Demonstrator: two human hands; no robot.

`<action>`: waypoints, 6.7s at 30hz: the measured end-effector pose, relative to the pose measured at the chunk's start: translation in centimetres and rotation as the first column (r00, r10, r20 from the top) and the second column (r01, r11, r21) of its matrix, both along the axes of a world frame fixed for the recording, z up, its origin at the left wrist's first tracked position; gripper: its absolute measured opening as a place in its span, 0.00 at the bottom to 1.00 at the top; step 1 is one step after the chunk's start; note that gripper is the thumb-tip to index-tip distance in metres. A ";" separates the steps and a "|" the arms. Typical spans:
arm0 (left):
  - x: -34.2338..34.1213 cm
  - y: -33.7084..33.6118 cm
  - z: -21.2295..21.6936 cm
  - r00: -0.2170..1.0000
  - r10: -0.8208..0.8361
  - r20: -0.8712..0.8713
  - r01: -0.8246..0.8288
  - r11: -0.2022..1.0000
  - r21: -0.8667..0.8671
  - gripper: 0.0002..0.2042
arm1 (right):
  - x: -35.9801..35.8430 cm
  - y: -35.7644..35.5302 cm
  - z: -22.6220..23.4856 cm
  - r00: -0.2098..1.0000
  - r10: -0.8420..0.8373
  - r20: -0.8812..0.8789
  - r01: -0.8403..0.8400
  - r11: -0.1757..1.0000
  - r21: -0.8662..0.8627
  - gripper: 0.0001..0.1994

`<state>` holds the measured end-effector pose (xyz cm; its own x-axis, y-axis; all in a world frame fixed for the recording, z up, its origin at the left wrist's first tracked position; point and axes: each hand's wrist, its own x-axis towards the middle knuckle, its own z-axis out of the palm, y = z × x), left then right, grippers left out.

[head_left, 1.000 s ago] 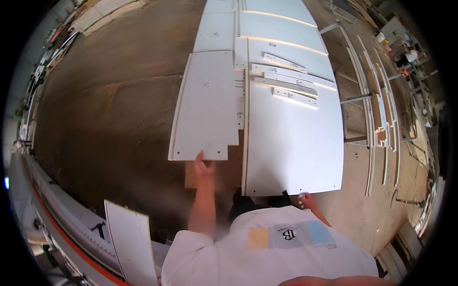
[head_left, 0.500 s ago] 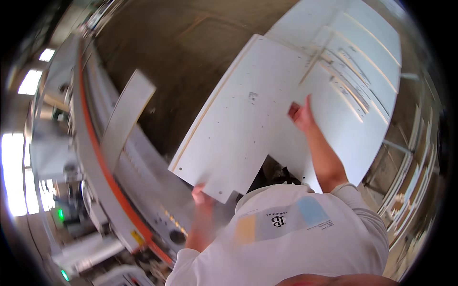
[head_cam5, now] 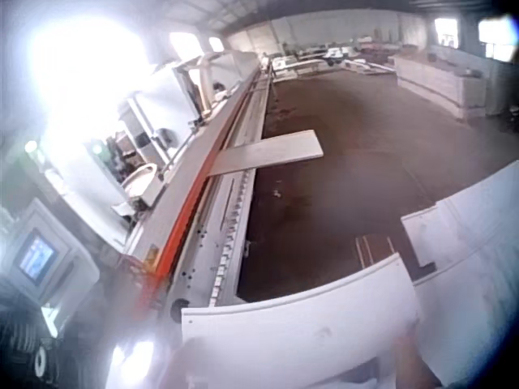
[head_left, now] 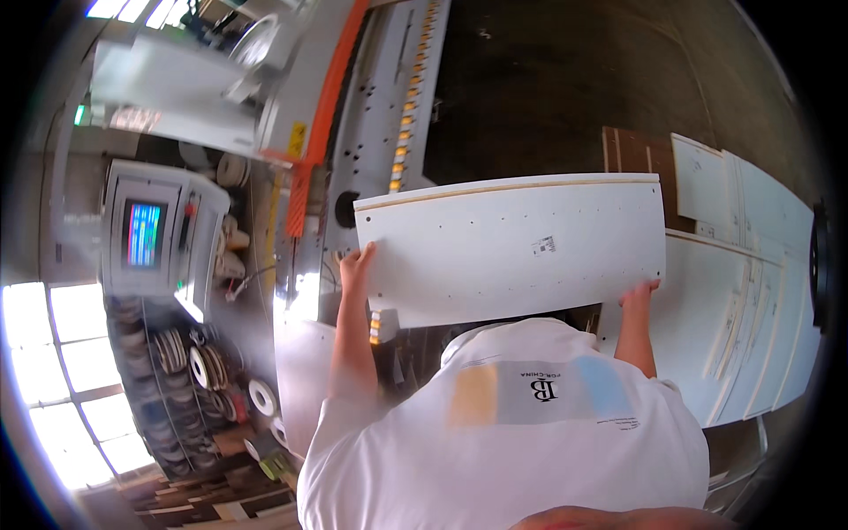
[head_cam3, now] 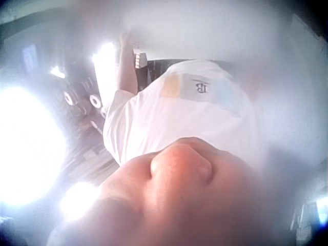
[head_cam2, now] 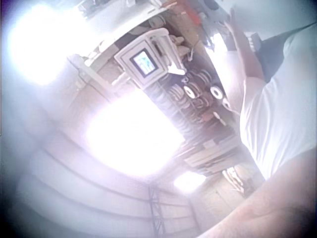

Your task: The person picks up white rectangular wood panels from a stack and places them onto a conveyor belt feeding a processing machine. The person handles the panels one at a time, moving them from a pile on the floor to the machine's input area. The person also briefly uses a tool to adjust a part of the machine.

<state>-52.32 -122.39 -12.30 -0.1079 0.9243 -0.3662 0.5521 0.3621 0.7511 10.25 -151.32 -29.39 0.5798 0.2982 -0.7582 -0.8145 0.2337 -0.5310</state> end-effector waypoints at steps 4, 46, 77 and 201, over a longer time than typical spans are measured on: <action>-8.3 -1.0 -3.6 0.880 0.130 -0.456 -0.070 0.987 0.147 0.26 | -10.5 3.9 6.2 0.996 0.087 0.007 -0.088 0.996 0.024 0.36; -48.7 -10.1 13.8 0.637 0.133 -0.759 0.197 0.924 0.328 0.15 | -27.5 -9.6 13.8 0.732 0.681 0.034 -0.621 0.686 -0.379 0.24; -22.6 -19.8 0.2 0.959 0.265 -0.099 -0.274 0.958 -0.086 0.16 | -24.9 -12.1 12.2 0.499 0.837 0.223 -0.745 0.546 -0.384 0.24; 0.7 -10.3 5.6 0.458 -0.714 -0.529 0.719 0.648 -0.253 0.25 | -10.5 16.5 6.6 0.892 0.421 0.164 -0.422 0.906 -0.027 0.25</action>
